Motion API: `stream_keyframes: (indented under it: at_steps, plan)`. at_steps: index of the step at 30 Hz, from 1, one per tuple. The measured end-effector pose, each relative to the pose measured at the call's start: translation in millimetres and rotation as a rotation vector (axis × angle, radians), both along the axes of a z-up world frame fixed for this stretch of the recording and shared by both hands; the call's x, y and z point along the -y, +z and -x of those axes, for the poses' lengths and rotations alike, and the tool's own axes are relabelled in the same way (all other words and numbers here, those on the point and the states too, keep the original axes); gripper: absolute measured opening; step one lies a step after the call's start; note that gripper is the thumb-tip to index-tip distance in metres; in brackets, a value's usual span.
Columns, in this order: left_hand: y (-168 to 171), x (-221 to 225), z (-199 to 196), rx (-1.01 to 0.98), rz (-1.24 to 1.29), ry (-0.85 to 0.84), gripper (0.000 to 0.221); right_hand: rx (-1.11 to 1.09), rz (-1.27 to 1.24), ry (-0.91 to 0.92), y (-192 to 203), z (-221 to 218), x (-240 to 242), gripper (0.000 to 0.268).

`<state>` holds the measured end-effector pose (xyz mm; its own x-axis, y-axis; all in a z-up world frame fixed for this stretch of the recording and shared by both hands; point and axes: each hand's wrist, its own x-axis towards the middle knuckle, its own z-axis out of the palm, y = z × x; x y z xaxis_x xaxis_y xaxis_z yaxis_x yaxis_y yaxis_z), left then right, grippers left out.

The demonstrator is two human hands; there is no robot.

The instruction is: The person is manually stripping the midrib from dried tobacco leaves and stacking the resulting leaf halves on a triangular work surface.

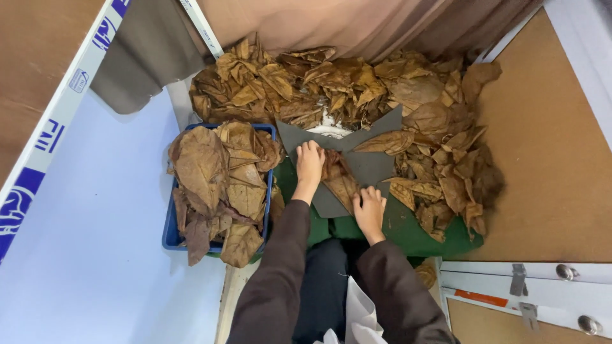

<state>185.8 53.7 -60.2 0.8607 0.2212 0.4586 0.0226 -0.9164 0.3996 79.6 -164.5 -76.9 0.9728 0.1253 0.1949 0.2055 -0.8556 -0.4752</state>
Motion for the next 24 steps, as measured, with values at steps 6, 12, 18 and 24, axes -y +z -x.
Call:
stream_keyframes:
  at_steps: [6, 12, 18, 24]
  plan:
    - [64.6, 48.4, 92.1, -0.126, 0.284, -0.258, 0.063, 0.006, 0.009, -0.007, -3.2, -0.9, 1.0, 0.031]
    - [27.4, 66.4, 111.8, -0.086, -0.108, -0.223, 0.039, 0.019, 0.015, 0.012, 0.4, 1.8, 0.6, 0.026]
    - [-10.5, 76.8, 84.8, -0.024, -0.213, -0.358, 0.033, 0.005, -0.004, 0.0, -10.8, -2.5, 1.6, 0.021]
    - [7.4, 17.5, 8.9, 0.032, -0.31, 0.035, 0.033, 0.006, -0.013, -0.001, 13.0, 3.8, -2.2, 0.031]
